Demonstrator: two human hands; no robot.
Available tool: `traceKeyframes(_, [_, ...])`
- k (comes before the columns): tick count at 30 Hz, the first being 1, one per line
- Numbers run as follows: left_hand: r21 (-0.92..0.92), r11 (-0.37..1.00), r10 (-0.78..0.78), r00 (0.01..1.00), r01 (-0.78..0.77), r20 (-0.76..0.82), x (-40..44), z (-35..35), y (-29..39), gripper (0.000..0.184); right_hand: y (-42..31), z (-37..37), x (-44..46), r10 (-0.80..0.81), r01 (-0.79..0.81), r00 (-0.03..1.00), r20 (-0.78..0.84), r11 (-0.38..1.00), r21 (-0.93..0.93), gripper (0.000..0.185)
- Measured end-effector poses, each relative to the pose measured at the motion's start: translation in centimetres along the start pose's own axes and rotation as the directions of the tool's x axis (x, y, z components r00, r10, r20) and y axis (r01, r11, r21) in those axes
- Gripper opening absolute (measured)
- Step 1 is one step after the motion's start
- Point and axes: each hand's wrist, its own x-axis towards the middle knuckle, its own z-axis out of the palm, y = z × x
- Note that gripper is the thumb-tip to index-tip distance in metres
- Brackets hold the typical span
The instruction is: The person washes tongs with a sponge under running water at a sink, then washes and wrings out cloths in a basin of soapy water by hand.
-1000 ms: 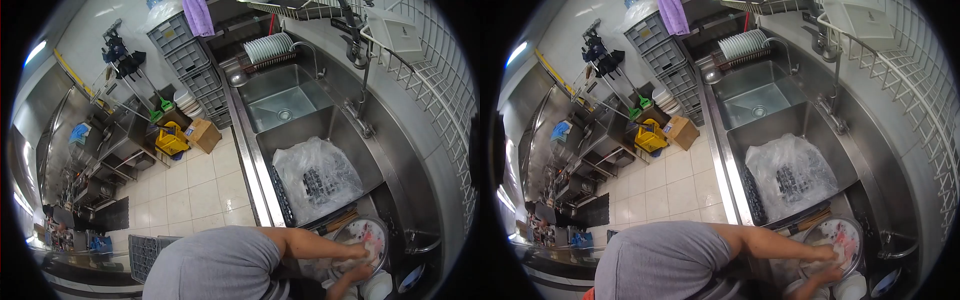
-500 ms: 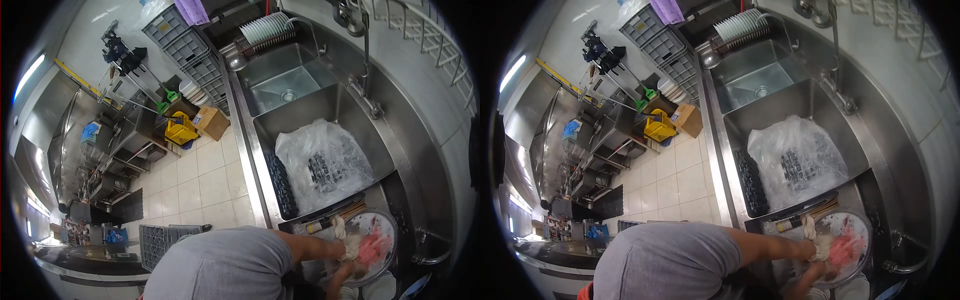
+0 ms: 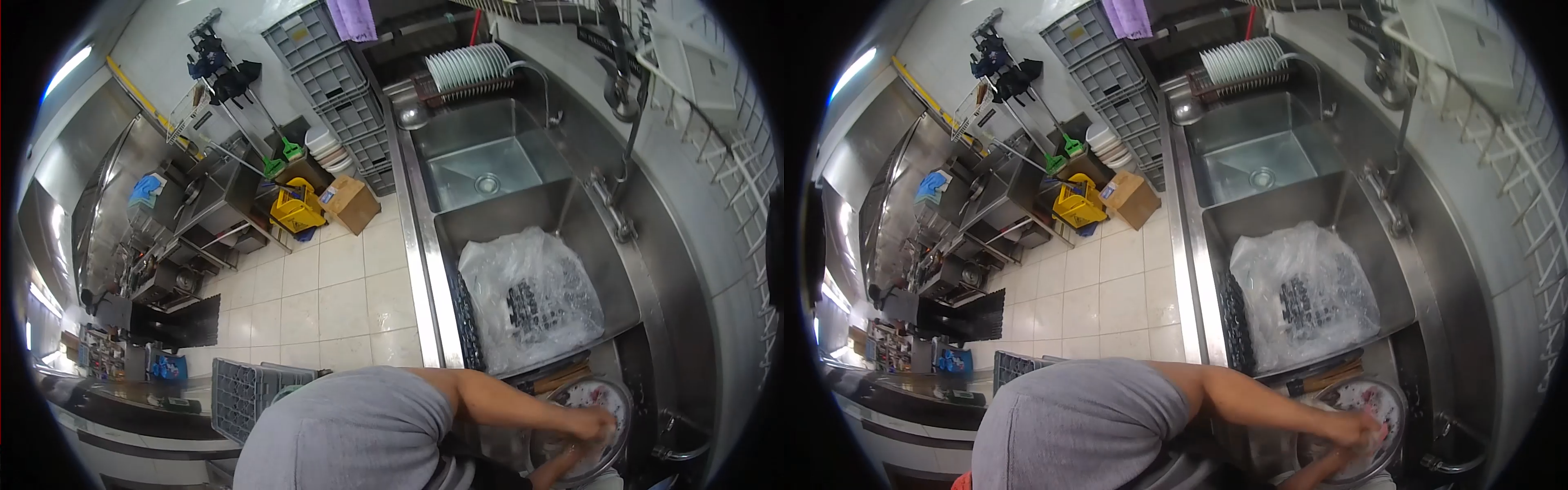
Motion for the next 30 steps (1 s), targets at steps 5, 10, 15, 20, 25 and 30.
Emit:
traceKeyframes(5, [-0.656, 0.745, -0.171, 0.985, 0.119, -0.015, -0.2, -10.1, 2.6, 0.028, -3.8, -2.6, 3.1, 0.198, -0.133, 0.976, -0.094, 0.876, 0.464, 0.059])
traceKeyframes(10, [-0.787, 0.372, -0.444, 0.839, 0.493, 0.316, -0.8, -9.5, 1.1, 0.055, -20.5, -7.3, 0.2, -0.006, 0.253, 0.962, -0.273, 0.399, 0.882, 0.063])
traceKeyframes(15, [-0.952, -0.109, -0.220, 0.927, 0.286, 0.303, 0.3, -8.9, 3.5, 0.023, -23.6, -7.1, -4.8, -0.079, 0.290, 0.871, -0.484, 0.880, 0.377, 0.062])
traceKeyframes(20, [-0.890, 0.190, -0.331, 0.880, 0.415, 0.340, 0.8, -7.4, 10.9, 0.015, -25.5, -8.0, -10.0, -0.027, 0.147, 0.831, -0.556, 0.974, 0.172, 0.087])
traceKeyframes(25, [-0.770, 0.419, -0.269, 0.876, 0.481, 0.401, -1.1, -6.1, 13.6, 0.016, -21.4, -10.3, -7.0, -0.093, 0.181, 0.726, -0.681, 0.982, 0.060, 0.065])
traceKeyframes(30, [-0.494, 0.779, 0.049, 0.748, 0.386, 0.662, 0.9, -9.3, 14.0, 0.052, -20.8, -14.0, -5.0, -0.200, 0.325, 0.771, -0.604, 0.940, 0.103, 0.038])
